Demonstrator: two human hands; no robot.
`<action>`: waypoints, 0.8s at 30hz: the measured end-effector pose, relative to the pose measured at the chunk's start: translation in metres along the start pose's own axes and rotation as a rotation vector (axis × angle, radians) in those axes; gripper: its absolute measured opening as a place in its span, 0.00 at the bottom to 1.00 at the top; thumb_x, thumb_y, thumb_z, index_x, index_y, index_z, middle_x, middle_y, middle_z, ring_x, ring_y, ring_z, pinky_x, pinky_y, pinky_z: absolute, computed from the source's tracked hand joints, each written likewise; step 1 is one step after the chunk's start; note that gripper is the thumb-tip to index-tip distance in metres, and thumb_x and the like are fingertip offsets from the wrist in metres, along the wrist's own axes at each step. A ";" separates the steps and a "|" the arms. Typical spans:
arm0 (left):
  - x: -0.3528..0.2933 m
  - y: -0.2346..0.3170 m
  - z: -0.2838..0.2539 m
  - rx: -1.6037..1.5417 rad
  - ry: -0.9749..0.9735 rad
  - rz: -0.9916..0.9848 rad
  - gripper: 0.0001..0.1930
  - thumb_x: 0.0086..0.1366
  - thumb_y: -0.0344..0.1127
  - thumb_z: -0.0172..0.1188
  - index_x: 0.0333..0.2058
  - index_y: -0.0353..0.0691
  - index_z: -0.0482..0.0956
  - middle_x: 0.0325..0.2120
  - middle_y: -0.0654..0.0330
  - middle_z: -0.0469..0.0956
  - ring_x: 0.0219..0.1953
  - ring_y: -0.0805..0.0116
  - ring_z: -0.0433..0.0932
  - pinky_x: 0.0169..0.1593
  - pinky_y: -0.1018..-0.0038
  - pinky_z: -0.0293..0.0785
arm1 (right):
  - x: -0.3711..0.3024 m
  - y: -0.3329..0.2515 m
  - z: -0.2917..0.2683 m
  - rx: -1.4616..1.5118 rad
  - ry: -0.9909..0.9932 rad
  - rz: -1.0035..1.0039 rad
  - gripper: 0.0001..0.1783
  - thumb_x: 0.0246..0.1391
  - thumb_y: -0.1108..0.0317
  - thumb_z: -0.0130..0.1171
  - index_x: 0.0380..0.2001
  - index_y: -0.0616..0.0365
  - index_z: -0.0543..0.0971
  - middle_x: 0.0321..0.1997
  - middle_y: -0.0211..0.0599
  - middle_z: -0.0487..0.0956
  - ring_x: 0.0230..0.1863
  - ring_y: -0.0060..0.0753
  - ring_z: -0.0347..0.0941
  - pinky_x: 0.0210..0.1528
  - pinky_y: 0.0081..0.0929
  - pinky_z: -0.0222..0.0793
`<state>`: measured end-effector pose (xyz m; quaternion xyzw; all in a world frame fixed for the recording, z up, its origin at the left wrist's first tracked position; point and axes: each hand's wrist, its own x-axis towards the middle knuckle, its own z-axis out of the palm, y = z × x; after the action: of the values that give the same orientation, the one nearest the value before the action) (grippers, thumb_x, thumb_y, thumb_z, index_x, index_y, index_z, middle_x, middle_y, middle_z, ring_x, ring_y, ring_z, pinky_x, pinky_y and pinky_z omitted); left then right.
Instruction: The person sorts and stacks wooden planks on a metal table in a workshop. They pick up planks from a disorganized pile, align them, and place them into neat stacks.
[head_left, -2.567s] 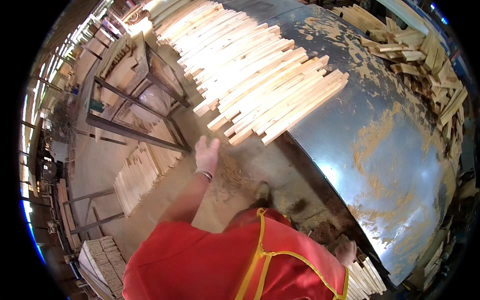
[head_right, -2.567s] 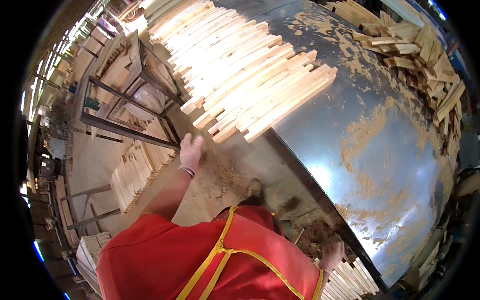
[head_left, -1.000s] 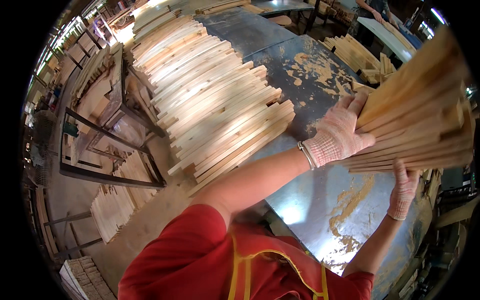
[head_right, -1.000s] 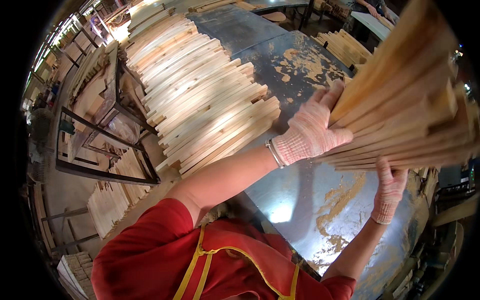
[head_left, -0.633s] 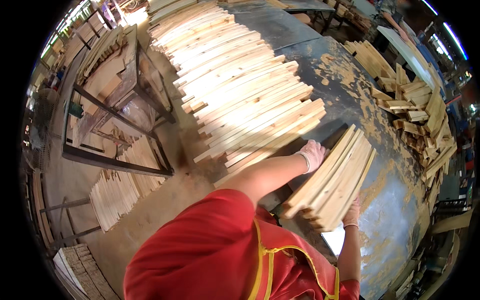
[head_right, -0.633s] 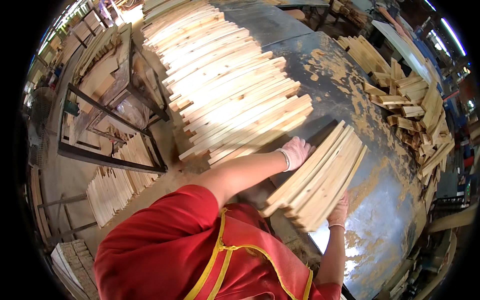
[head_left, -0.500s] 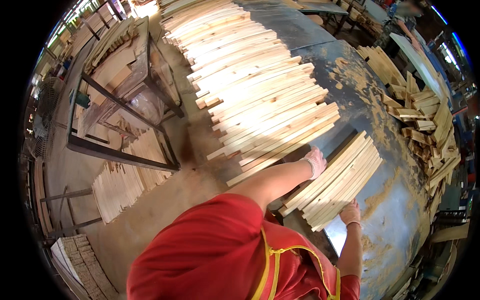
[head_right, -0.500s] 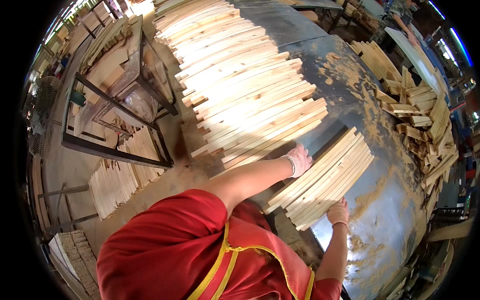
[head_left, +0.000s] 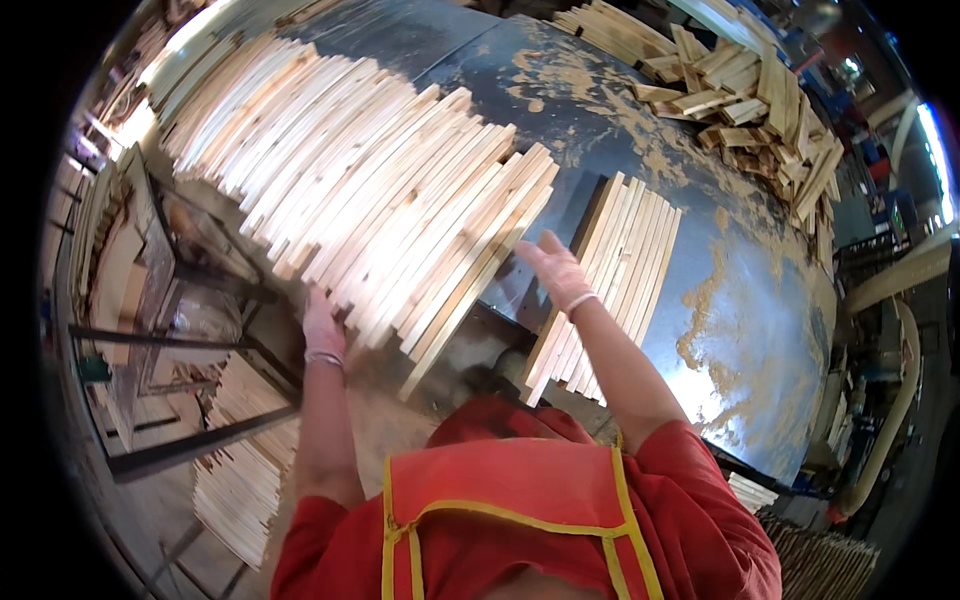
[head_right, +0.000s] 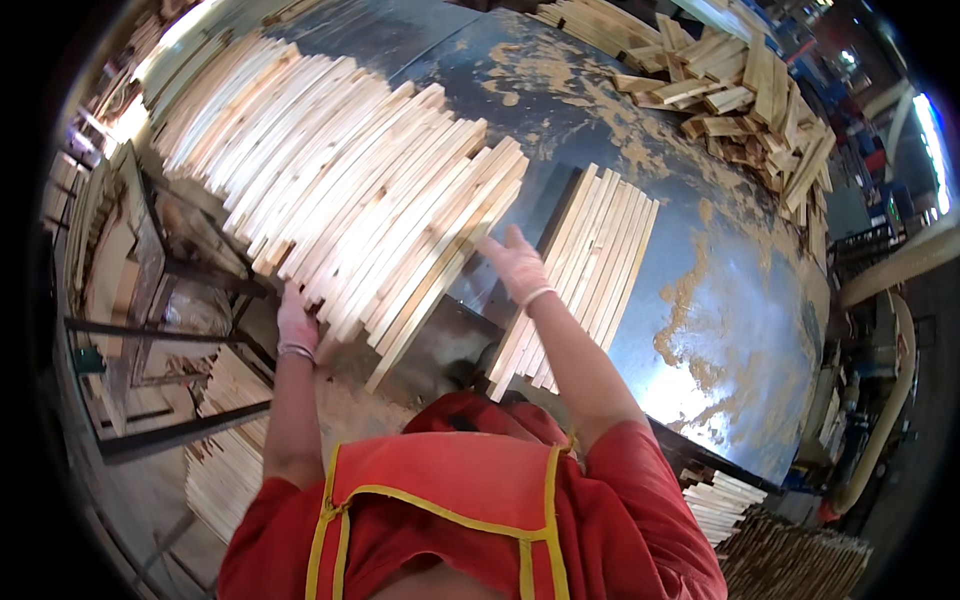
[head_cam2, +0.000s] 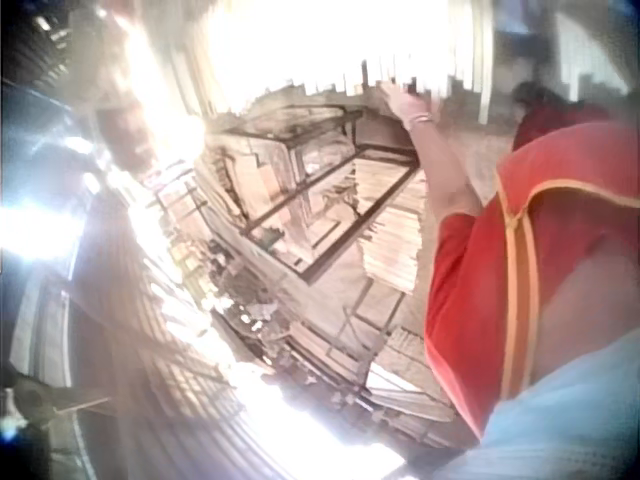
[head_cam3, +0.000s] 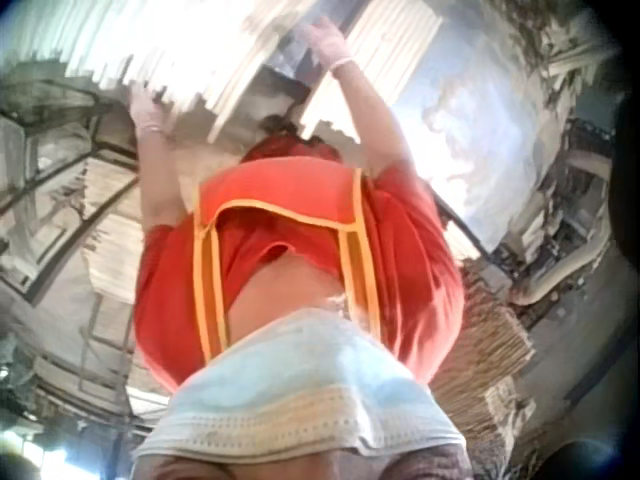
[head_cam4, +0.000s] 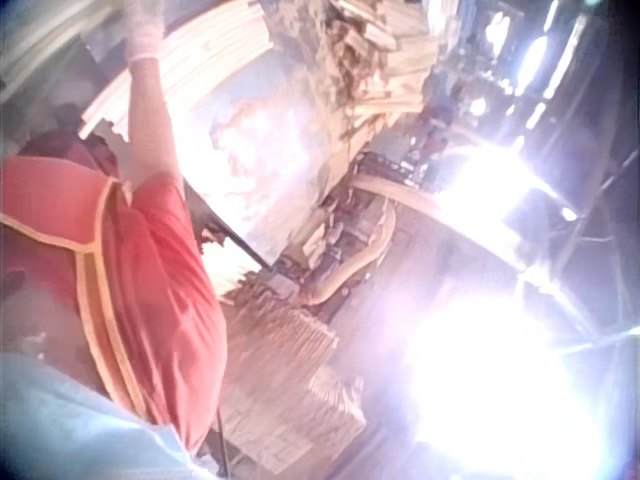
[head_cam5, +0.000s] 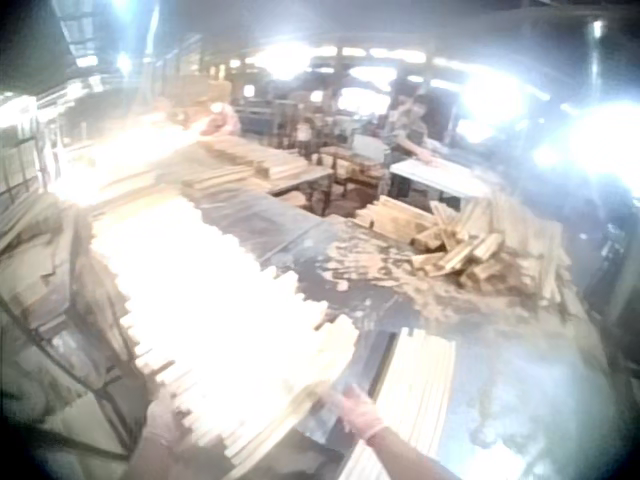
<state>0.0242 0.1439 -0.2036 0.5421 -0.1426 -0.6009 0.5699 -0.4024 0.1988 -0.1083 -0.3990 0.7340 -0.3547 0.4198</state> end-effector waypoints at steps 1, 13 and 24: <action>-0.011 -0.013 -0.005 0.129 0.102 -0.079 0.16 0.75 0.47 0.57 0.51 0.43 0.79 0.45 0.60 0.84 0.45 0.61 0.83 0.48 0.65 0.81 | 0.013 -0.002 0.010 0.044 0.015 0.080 0.47 0.60 0.45 0.67 0.71 0.67 0.64 0.70 0.59 0.73 0.71 0.52 0.70 0.69 0.39 0.65; -0.010 -0.007 0.130 1.001 -0.361 -0.124 0.35 0.69 0.54 0.63 0.63 0.30 0.75 0.54 0.52 0.83 0.56 0.69 0.80 0.61 0.70 0.73 | 0.088 0.053 -0.003 0.216 0.019 0.225 0.47 0.58 0.50 0.66 0.72 0.68 0.63 0.65 0.53 0.78 0.63 0.46 0.75 0.64 0.37 0.70; -0.012 -0.015 0.290 1.486 -0.506 0.147 0.38 0.56 0.60 0.73 0.58 0.39 0.80 0.50 0.46 0.85 0.56 0.47 0.82 0.61 0.58 0.77 | 0.093 -0.001 -0.046 0.450 -0.080 0.447 0.47 0.53 0.54 0.73 0.67 0.74 0.67 0.64 0.59 0.78 0.61 0.45 0.78 0.63 0.32 0.74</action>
<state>-0.2226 0.0293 -0.1022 0.6170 -0.6676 -0.4140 0.0465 -0.4741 0.1251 -0.1205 -0.1386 0.6895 -0.3911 0.5936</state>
